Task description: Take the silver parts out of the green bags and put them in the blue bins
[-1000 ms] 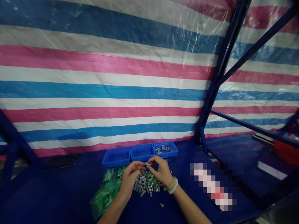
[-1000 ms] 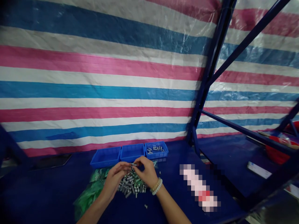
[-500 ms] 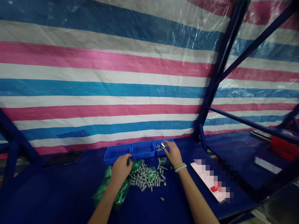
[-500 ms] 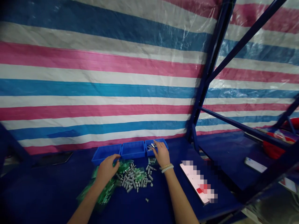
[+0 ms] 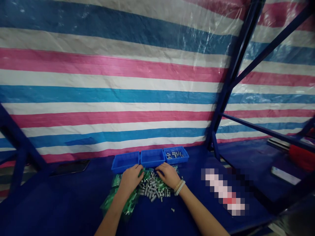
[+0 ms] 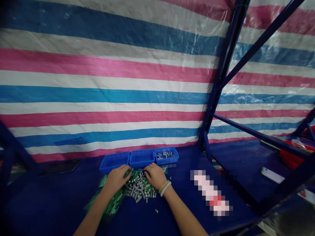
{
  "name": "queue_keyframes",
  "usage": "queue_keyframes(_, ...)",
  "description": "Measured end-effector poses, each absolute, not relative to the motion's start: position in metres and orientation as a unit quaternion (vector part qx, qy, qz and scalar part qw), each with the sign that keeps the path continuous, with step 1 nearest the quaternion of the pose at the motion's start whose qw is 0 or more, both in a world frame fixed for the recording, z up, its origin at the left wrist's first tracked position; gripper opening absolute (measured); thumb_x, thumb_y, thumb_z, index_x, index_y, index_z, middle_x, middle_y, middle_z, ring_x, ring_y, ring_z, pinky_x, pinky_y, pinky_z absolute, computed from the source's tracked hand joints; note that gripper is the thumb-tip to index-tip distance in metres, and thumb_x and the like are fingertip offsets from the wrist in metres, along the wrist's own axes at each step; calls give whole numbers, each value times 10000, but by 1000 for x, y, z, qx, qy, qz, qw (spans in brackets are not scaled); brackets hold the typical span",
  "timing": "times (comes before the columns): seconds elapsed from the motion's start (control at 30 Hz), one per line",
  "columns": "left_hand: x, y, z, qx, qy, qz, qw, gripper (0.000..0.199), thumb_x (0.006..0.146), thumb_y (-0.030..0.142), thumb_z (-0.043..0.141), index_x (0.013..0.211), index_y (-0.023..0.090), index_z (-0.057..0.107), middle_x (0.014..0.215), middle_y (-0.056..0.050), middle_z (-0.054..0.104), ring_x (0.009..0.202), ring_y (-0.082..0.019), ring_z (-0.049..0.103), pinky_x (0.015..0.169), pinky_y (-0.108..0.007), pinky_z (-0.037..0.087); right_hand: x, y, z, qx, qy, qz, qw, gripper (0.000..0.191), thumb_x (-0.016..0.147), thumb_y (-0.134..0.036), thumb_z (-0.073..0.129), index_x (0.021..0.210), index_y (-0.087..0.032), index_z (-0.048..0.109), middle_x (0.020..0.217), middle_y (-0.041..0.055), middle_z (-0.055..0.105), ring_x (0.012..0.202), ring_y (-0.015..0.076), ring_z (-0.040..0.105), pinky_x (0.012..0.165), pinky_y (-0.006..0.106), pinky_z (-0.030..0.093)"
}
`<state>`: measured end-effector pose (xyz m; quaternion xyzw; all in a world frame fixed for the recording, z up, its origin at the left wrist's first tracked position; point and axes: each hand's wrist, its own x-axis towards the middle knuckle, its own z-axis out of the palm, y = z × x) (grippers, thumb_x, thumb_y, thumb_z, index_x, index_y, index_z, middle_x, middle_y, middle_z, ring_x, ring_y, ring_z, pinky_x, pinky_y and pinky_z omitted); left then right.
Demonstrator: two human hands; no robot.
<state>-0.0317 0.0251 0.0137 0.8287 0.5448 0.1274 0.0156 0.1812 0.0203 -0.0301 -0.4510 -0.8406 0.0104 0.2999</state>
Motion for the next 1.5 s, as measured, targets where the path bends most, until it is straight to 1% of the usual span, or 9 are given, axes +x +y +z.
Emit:
queue_keyframes(0.17,-38,29,19,808,566,160,20,193,875,151,448,990,218,586,1002,-58,686,851,-211,660,669,-249,399,167,24,-23,-451,-875,-63,167,167,905,-122,505,975,-160,652,879,80,670,864,208,574,739,295,453)
queue_keyframes(0.4,-38,25,22,813,563,149,8,205,852,113,433,957,220,573,941,-41,663,770,-194,646,615,-241,380,143,38,-13,-414,-897,-83,131,123,900,-152,535,870,-157,654,912,90,636,884,217,556,694,294,441)
queue_keyframes(0.7,-49,29,19,814,490,301,79,253,800,436,605,935,222,604,871,-22,662,773,-194,630,632,-251,455,151,43,24,-411,-889,-29,199,137,895,-159,527,939,-177,655,923,48,635,882,165,584,751,243,420)
queue_keyframes(0.83,-50,32,17,812,447,352,128,243,776,379,640,949,212,612,831,-14,675,748,-182,637,608,-249,482,143,46,38,-396,-891,-14,220,132,901,-189,534,968,-193,648,931,35,643,893,154,596,760,229,423)
queue_keyframes(0.97,-57,35,19,789,453,413,46,118,863,283,529,884,199,609,836,-21,669,779,-174,634,706,-270,487,140,45,27,-448,-858,6,253,215,952,-191,453,1095,-175,613,1036,70,651,962,157,603,823,244,435)
queue_keyframes(1.13,-63,34,19,818,481,313,-36,195,781,91,533,894,236,597,908,-8,649,903,-205,606,767,-292,456,144,44,-3,-497,-855,5,146,185,878,-94,522,867,-140,701,852,108,702,810,216,670,721,288,478)
queue_keyframes(1.27,-57,32,15,861,451,235,-8,365,718,7,523,982,251,584,1011,-5,634,996,-211,569,822,-299,439,145,44,-16,-527,-843,0,112,210,861,-48,502,881,-115,700,876,158,705,803,237,684,709,312,493)
queue_keyframes(1.43,-52,30,12,878,437,189,56,155,794,236,614,949,241,601,991,-15,632,963,-220,579,822,-305,437,153,42,-22,-550,-826,7,121,193,892,-135,508,872,-98,697,857,182,700,807,250,679,710,324,491)
queue_keyframes(1.5,-50,28,10,874,445,182,71,264,764,372,661,987,246,596,1010,-23,630,979,-237,577,820,-311,436,156,43,-23,-528,-837,15,141,205,911,-217,517,906,-116,696,895,156,698,864,244,661,748,318,482)
